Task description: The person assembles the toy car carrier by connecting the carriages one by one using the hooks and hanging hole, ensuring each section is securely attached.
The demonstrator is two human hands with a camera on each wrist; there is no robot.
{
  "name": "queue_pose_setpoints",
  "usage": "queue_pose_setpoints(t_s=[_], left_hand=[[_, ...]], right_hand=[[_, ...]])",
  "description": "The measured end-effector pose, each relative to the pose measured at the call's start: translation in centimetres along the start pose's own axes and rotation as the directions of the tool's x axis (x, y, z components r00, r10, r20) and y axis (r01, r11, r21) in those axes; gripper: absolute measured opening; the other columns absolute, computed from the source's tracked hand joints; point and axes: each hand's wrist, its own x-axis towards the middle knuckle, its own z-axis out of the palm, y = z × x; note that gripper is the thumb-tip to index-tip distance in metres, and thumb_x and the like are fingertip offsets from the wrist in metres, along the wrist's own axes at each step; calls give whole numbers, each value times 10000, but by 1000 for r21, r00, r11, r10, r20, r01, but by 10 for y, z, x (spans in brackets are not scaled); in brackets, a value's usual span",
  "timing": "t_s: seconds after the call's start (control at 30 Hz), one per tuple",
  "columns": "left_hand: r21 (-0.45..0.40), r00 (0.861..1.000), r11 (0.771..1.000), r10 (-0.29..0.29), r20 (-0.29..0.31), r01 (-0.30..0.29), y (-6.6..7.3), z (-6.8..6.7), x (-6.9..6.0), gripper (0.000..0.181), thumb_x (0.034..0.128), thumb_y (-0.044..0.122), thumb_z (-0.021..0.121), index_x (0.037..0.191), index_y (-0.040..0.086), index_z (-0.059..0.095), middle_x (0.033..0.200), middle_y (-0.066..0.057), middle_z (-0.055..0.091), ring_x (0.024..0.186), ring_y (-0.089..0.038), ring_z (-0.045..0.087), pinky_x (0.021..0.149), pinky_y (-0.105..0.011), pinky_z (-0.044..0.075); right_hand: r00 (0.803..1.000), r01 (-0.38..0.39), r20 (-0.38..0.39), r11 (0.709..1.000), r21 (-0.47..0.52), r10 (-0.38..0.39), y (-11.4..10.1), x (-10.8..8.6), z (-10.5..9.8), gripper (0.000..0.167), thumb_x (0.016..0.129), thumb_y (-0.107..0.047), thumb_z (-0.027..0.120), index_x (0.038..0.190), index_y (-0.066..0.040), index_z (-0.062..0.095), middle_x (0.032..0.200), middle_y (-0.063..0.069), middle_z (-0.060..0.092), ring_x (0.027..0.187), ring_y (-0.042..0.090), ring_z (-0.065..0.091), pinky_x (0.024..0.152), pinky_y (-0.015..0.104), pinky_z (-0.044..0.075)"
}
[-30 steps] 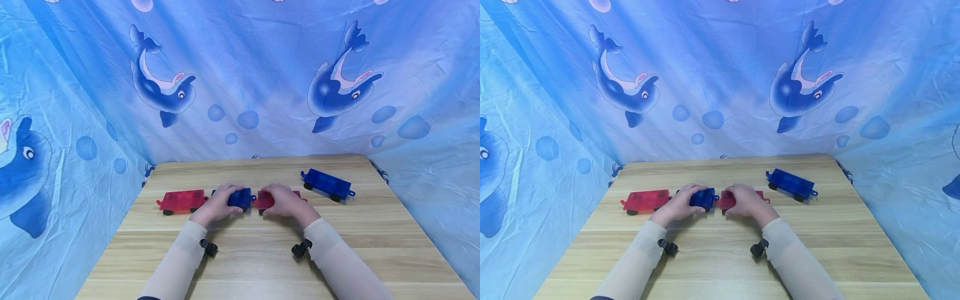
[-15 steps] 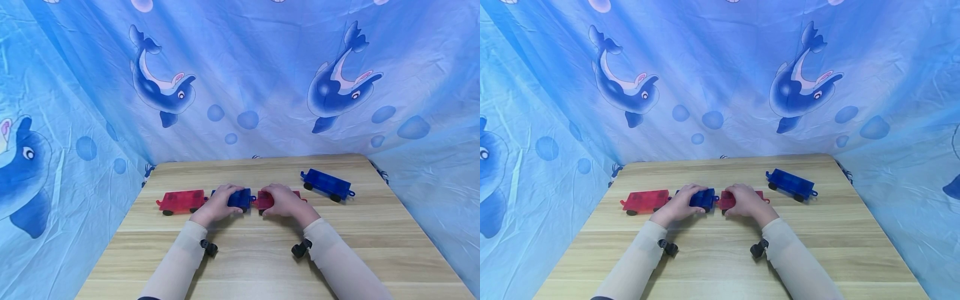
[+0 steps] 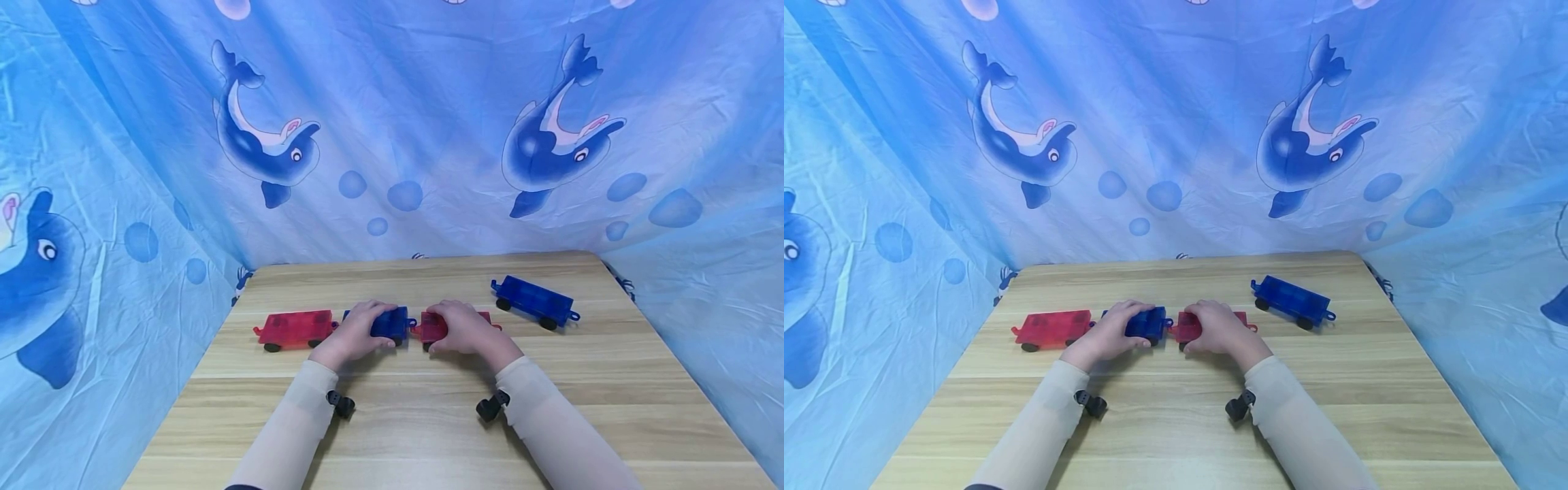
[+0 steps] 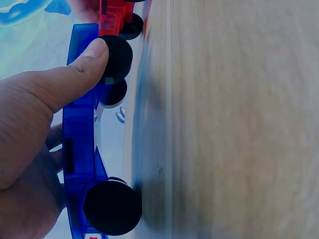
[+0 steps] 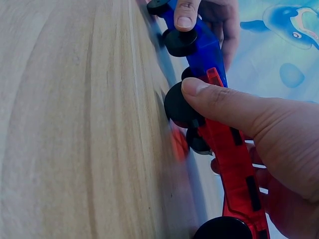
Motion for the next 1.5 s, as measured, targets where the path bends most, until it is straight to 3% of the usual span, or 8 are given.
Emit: queue_pose_setpoints(t_s=[0.33,0.63,0.87,1.2,1.5], left_hand=[[-17,1000,1000,10,11,-10,-2,0,1,810,860,417,868,1565,242,509,1488,-28,541,1422,-346,433,1119,-599,418],[11,1000,1000,-11,25,10,-1,-1,1,811,864,448,854,1571,275,495,1495,-13,534,1427,-327,434,1120,-590,425],[44,999,999,13,45,-15,-3,-1,-1,803,846,450,872,1549,266,530,1483,-13,543,1405,-317,439,1124,-551,424],[32,998,999,-26,55,24,-6,-4,-2,833,820,475,883,1549,287,528,1517,23,532,1435,-294,430,1138,-543,421],[-4,996,998,-66,60,67,-13,-9,-4,868,786,440,925,1541,257,538,1536,7,523,1445,-304,436,1125,-541,439]], right_hand=[[1000,-4,1,1000,2,4,0,0,0,891,739,-473,951,1488,-156,587,1407,50,628,1304,272,550,1136,505,400],[1000,-10,3,1000,2,10,1,1,0,896,741,-476,950,1493,-157,582,1409,49,626,1303,273,550,1138,507,399],[1000,-14,5,1000,16,14,1,0,0,899,739,-474,952,1497,-170,578,1411,44,621,1311,276,541,1149,511,388],[1000,-8,3,999,41,8,4,2,2,919,737,-458,956,1514,-163,563,1445,49,599,1337,289,528,1150,502,387],[1000,0,-25,999,42,1,11,3,0,929,699,-461,968,1486,-142,590,1287,-9,644,1124,218,584,1019,450,461]])
